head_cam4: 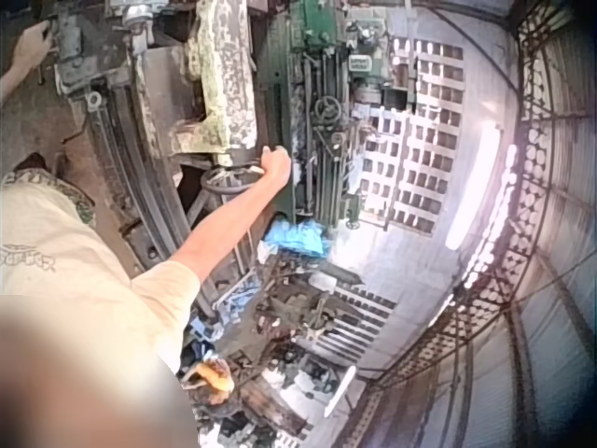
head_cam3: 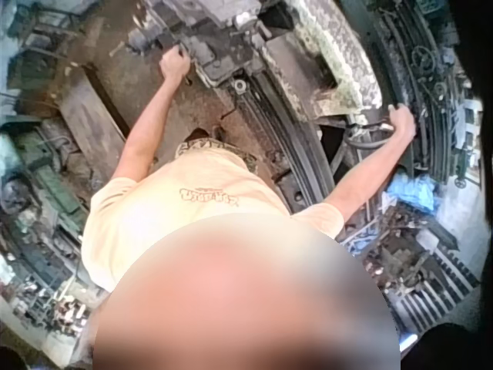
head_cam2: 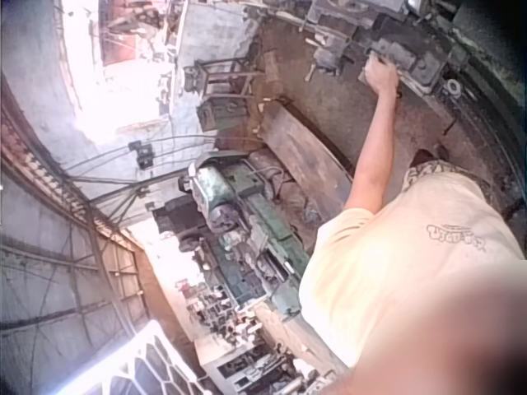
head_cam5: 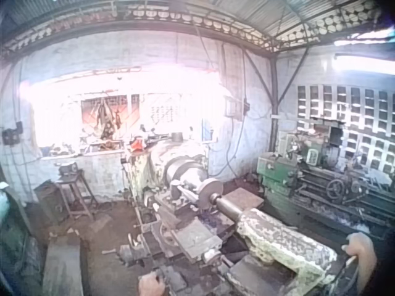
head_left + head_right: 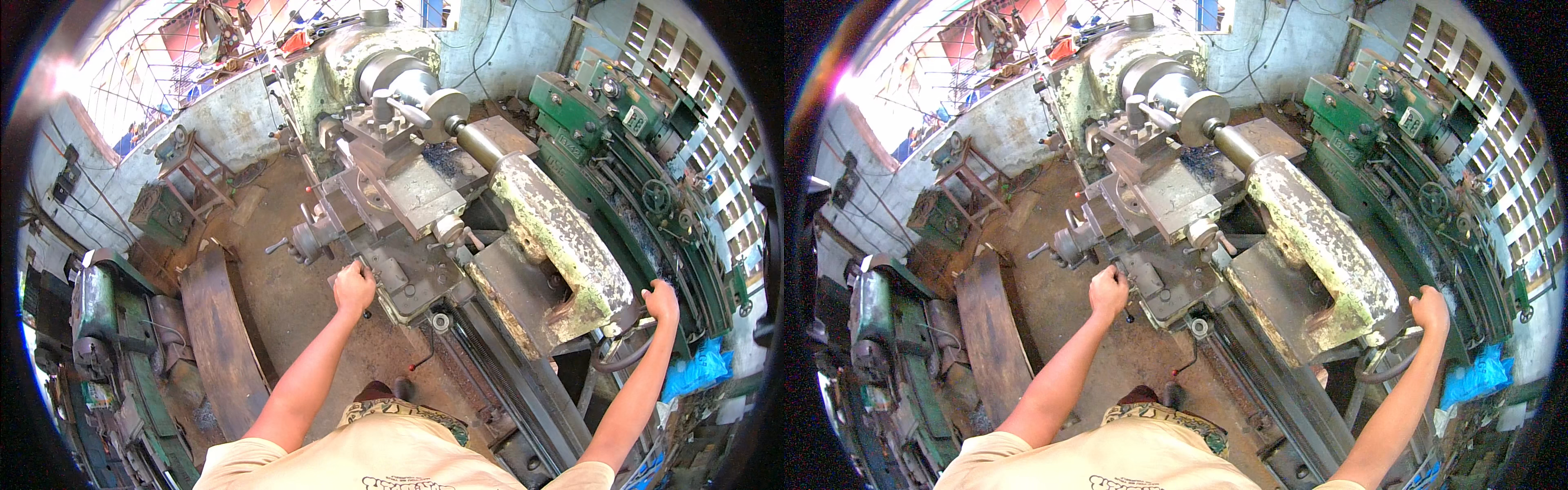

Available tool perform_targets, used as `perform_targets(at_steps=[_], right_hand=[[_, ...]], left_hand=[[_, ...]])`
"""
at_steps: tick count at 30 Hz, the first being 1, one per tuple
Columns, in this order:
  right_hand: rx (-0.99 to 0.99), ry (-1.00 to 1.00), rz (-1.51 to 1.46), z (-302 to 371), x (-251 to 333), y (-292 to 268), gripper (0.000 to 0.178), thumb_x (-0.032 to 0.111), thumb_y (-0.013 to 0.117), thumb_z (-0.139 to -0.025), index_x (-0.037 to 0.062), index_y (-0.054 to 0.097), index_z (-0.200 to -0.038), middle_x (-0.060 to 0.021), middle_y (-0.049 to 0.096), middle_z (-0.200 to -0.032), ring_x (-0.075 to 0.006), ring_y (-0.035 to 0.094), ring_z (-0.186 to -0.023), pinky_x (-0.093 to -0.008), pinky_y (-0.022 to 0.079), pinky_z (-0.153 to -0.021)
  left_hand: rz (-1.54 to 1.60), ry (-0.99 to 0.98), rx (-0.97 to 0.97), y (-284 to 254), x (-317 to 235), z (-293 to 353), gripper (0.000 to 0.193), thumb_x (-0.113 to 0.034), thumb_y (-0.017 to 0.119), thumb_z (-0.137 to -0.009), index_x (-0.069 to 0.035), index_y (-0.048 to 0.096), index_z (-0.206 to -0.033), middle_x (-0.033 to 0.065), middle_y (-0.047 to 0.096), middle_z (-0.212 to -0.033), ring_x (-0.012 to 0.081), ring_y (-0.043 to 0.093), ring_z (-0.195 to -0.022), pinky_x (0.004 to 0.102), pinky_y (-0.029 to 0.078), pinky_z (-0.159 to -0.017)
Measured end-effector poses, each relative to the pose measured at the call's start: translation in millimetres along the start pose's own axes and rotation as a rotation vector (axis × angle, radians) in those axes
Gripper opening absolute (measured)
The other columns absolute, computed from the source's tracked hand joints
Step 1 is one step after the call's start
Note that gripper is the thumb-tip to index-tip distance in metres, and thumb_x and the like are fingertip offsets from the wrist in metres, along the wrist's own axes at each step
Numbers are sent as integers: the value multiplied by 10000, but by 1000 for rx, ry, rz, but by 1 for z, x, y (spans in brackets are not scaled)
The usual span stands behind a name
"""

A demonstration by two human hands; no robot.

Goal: The person operates a metal lathe, turning handwheels to advance the carriage and tool post while a cylindrical workpiece rotates. They repeatedly adjust controls and observe the cutting process, with metal shavings accumulating on the machine bed.

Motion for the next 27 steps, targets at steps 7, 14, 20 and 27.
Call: perform_targets(at_steps=[7,14,20,27], right_hand=[[-8,-6,0,1,2,-1,431,220,711,-845,-36,647,-1186,-269,638,-1185,-384,608,-1144,-432,478,-992],[-6,9,-10,4,5,-5,428,213,709,-846,-33,646,-1191,-275,639,-1174,-385,615,-1133,-433,482,-986],[1,19,-9,5,5,-5,422,211,707,-851,-32,646,-1190,-274,640,-1173,-384,616,-1134,-435,484,-982],[-16,9,-8,2,2,-3,416,213,707,-853,-31,647,-1184,-271,646,-1162,-387,618,-1125,-438,488,-972]], left_hand=[[2,-2,-7,3,3,-1,226,-225,601,-863,-6,619,-808,245,661,-847,432,645,-839,519,510,-758],[-6,-1,-3,3,4,-1,230,-233,609,-862,-8,625,-817,248,665,-851,432,649,-843,517,512,-756],[0,0,-8,2,2,-1,227,-232,606,-860,-7,635,-838,244,667,-854,429,650,-855,513,514,-764],[-7,-7,12,2,2,-1,226,-231,596,-862,-10,638,-842,246,667,-871,426,651,-859,511,514,-772]])
Point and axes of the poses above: each hand's wrist, its own z-axis away from the middle knuckle, its own y-axis out of the palm, x = y × z, the point moved 6 cm from there along -z, towards the middle knuckle
